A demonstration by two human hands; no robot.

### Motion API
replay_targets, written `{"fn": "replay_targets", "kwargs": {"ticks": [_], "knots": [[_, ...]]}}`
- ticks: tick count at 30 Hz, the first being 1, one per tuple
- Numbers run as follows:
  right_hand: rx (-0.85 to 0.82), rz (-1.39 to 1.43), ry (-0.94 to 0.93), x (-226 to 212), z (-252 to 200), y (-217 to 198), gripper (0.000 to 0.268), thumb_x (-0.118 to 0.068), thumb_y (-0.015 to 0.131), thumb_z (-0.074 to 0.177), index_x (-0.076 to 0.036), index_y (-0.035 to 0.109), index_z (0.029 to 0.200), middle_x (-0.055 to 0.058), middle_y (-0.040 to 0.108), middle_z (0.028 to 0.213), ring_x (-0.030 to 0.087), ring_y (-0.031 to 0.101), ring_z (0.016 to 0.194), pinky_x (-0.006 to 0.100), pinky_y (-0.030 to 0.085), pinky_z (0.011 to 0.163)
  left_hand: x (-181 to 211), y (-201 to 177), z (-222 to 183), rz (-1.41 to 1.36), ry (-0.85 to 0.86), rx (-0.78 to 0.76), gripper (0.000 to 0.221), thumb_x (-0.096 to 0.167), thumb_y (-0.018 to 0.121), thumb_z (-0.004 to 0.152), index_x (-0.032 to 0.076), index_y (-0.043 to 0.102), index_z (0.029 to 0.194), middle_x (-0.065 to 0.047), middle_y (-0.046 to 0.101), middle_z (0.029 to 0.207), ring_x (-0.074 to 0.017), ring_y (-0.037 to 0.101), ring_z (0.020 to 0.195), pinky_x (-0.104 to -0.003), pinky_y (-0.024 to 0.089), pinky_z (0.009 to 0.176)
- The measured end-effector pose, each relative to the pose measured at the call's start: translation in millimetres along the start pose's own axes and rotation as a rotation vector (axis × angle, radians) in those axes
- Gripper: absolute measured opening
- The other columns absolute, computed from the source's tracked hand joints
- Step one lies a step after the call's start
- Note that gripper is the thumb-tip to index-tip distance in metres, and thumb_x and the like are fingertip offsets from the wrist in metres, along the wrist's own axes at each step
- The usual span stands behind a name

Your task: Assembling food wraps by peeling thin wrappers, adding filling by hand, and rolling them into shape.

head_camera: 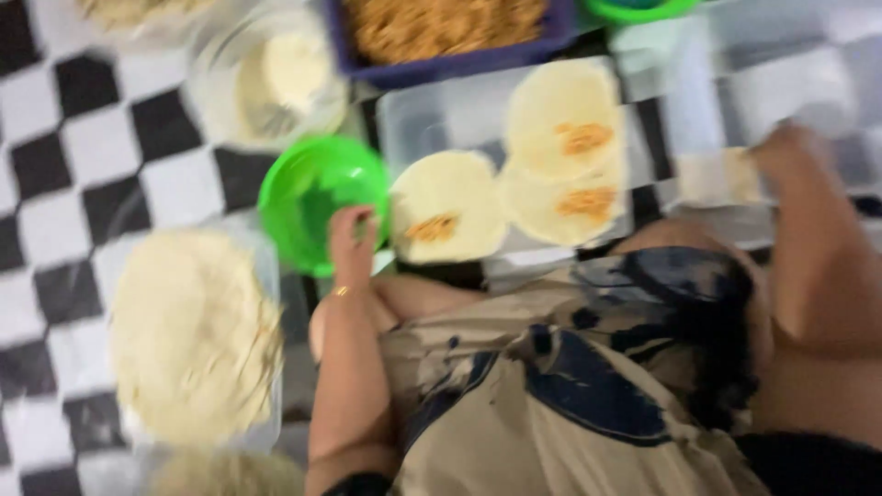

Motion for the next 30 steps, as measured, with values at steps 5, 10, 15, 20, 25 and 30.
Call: {"fn": "replay_targets", "kwargs": {"ticks": [5, 10, 15, 20, 25, 30], "knots": [[0.848, 0.068, -0.768, -245.7, -228.1, -131.9, 0.040, 0.010, 0.084, 0.100, 0.007, 0.070, 0.137, 0.024, 0.065, 0.128, 0.039, 0.061, 0.115, 0.045, 0.049, 0.100, 28.1, -11.5, -7.7, 0.052, 0.128, -0.254, 0.040, 0.009, 0.088, 0.062, 0.012, 0.069, 0.097, -0.006, 0.064, 0.103, -0.0304, 0.056, 0.099, -0.040, 0.046, 0.093], [0.403, 0.167, -1.268, -428.0, -352.2, -53.5, 0.034, -0.041, 0.082, 0.083, -0.018, 0.072, 0.105, 0.003, 0.064, 0.111, 0.029, 0.065, 0.102, 0.046, 0.051, 0.083, 13.8, 2.4, -17.8, 0.261, 0.275, -0.420, 0.031, 0.031, 0.091, 0.069, 0.032, 0.070, 0.092, 0.001, 0.060, 0.100, -0.0303, 0.058, 0.103, -0.044, 0.049, 0.089], [0.596, 0.087, -1.491, -440.2, -371.8, -52.7, 0.017, -0.022, 0.076, 0.091, -0.013, 0.063, 0.095, 0.005, 0.060, 0.096, 0.028, 0.061, 0.092, 0.041, 0.048, 0.077, 20.7, 1.0, -13.7, 0.316, 0.318, -0.395, 0.018, 0.039, 0.085, 0.078, 0.031, 0.072, 0.087, 0.003, 0.063, 0.100, -0.0286, 0.059, 0.102, -0.046, 0.053, 0.084], [0.318, 0.383, -1.298, -429.0, -328.2, -49.9, 0.008, -0.016, 0.074, 0.095, -0.011, 0.072, 0.100, 0.007, 0.071, 0.094, 0.029, 0.069, 0.091, 0.041, 0.053, 0.080, 16.0, 10.5, -1.9, 0.129, 0.233, -0.314, 0.009, 0.036, 0.079, 0.087, 0.032, 0.072, 0.089, 0.004, 0.064, 0.098, -0.0274, 0.061, 0.100, -0.043, 0.053, 0.085], [0.604, 0.406, -1.341, -449.7, -333.8, -61.4, 0.012, -0.012, 0.069, 0.099, -0.013, 0.076, 0.108, 0.003, 0.069, 0.117, 0.025, 0.066, 0.106, 0.038, 0.053, 0.091, 2.8, 27.2, 8.9, 0.159, 0.147, -0.251, 0.009, 0.037, 0.077, 0.087, 0.031, 0.071, 0.091, 0.005, 0.065, 0.091, -0.0270, 0.064, 0.097, -0.044, 0.054, 0.082], [0.568, 0.235, -1.396, -492.3, -407.7, -107.8, 0.014, -0.005, 0.068, 0.100, -0.007, 0.074, 0.113, 0.012, 0.069, 0.115, 0.031, 0.066, 0.108, 0.046, 0.056, 0.093, 4.8, 22.2, 4.9, 0.124, 0.182, -0.210, 0.017, 0.033, 0.079, 0.086, 0.032, 0.068, 0.099, 0.004, 0.065, 0.092, -0.0259, 0.067, 0.095, -0.043, 0.057, 0.081]]}}
Point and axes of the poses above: each hand's wrist, its own z-axis towards the middle knuckle, its own y-axis out of the palm, x = y × z, the point moved 4 cm from there along z, towards the middle knuckle
